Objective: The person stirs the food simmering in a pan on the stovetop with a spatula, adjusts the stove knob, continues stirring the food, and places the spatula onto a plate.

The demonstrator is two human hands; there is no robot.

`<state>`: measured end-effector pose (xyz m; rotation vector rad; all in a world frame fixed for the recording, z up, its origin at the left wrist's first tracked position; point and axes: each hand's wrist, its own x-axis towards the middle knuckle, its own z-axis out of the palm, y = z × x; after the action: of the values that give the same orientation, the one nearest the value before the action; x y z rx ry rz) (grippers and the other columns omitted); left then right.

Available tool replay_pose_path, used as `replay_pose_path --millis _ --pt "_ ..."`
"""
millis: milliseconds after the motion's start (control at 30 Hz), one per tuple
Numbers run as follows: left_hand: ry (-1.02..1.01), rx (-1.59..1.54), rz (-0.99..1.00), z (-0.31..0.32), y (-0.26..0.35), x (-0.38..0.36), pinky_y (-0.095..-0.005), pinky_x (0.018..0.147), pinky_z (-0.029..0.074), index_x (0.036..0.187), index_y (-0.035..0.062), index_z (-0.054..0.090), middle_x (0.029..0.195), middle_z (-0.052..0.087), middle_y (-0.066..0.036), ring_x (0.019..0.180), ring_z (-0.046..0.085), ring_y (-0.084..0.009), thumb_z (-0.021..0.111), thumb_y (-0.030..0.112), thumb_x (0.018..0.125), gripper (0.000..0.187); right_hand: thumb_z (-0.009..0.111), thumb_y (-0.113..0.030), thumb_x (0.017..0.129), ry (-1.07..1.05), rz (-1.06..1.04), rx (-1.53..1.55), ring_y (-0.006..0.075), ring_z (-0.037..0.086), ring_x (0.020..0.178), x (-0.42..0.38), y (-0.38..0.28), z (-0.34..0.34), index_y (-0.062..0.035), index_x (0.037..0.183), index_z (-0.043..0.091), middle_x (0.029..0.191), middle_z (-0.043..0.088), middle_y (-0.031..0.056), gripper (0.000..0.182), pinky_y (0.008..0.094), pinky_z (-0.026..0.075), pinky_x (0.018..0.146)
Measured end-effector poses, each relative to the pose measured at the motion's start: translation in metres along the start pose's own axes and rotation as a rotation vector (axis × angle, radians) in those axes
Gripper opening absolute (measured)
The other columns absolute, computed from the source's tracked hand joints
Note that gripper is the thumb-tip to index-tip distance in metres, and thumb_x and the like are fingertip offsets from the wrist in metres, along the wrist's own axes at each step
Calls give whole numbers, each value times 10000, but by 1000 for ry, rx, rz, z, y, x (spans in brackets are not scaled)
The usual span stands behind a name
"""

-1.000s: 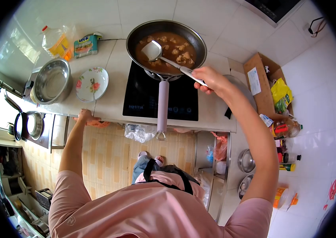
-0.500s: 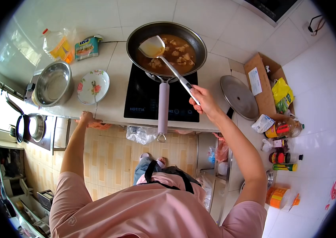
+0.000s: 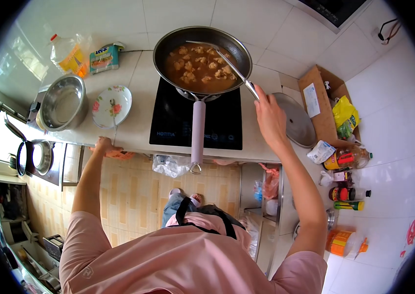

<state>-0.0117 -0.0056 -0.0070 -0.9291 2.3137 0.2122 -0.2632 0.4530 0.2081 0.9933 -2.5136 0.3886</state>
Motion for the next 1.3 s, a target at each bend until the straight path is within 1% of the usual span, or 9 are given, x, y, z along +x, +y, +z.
replay_pose_path --millis 200,300,367,533,600,800,933,1067,1300 --pt "78 25 41 8 -5 3 -351 973 345 1196 -63 455 1306 378 -206 1238 318 -327 668 678 503 1036 524 -140 835 -88 -3 -231 302 567 755 25 -3 37 -154 1261 422 834 512 117 438 394 487 611" --pt "224 2 93 22 -12 15 -351 905 407 1075 -25 575 1192 500 -189 1119 461 -325 686 665 482 916 542 -119 817 -129 20 -205 295 549 849 26 -5 48 -125 1266 415 893 521 122 466 396 481 672" --pt "202 76 91 41 -16 44 -344 834 452 904 6 660 995 612 -151 1002 541 -308 704 654 463 785 563 -93 796 -92 -57 -214 289 536 877 22 1 54 -104 1254 426 936 531 118 479 392 471 710" --pt "177 61 9 8 -11 22 -332 800 470 892 7 661 985 619 -130 995 543 -280 714 655 443 790 623 -47 731 23 -524 -226 289 515 925 -12 -24 61 -58 1222 453 1011 535 121 519 376 437 783" --pt "181 53 18 19 -6 18 -334 801 470 879 5 663 970 621 -130 993 540 -280 721 644 445 775 653 -65 712 -477 -227 287 284 512 924 -40 -27 86 -42 1216 455 1015 530 131 542 371 424 799" --pt "291 -140 92 42 -13 41 -347 746 475 742 -23 659 868 611 -196 875 577 -300 756 540 438 648 716 -103 656 -609 -570 144 277 516 941 1 -81 146 -103 1205 475 1125 483 111 599 340 430 805" --pt "242 -314 165 62 -3 59 -349 736 477 729 -20 658 850 615 -178 864 574 -299 751 542 435 640 708 -48 642 -599 -728 160 294 536 897 11 -81 162 -46 1036 558 994 550 122 422 350 453 759" --pt "262 -336 229 69 7 49 -350 730 478 730 -18 659 848 616 -173 860 575 -297 751 544 434 642 724 -72 651 -646 -600 63 317 560 834 -1 -84 164 -22 1011 564 929 578 142 397 355 462 733" --pt "266 -352 269 75 14 38 -353 720 481 733 -14 660 844 618 -165 852 578 -293 751 549 432 645 722 -83 679 -648 -543 -4 188 543 694 -2 -90 156 -32 1033 575 898 554 110 386 286 470 623"
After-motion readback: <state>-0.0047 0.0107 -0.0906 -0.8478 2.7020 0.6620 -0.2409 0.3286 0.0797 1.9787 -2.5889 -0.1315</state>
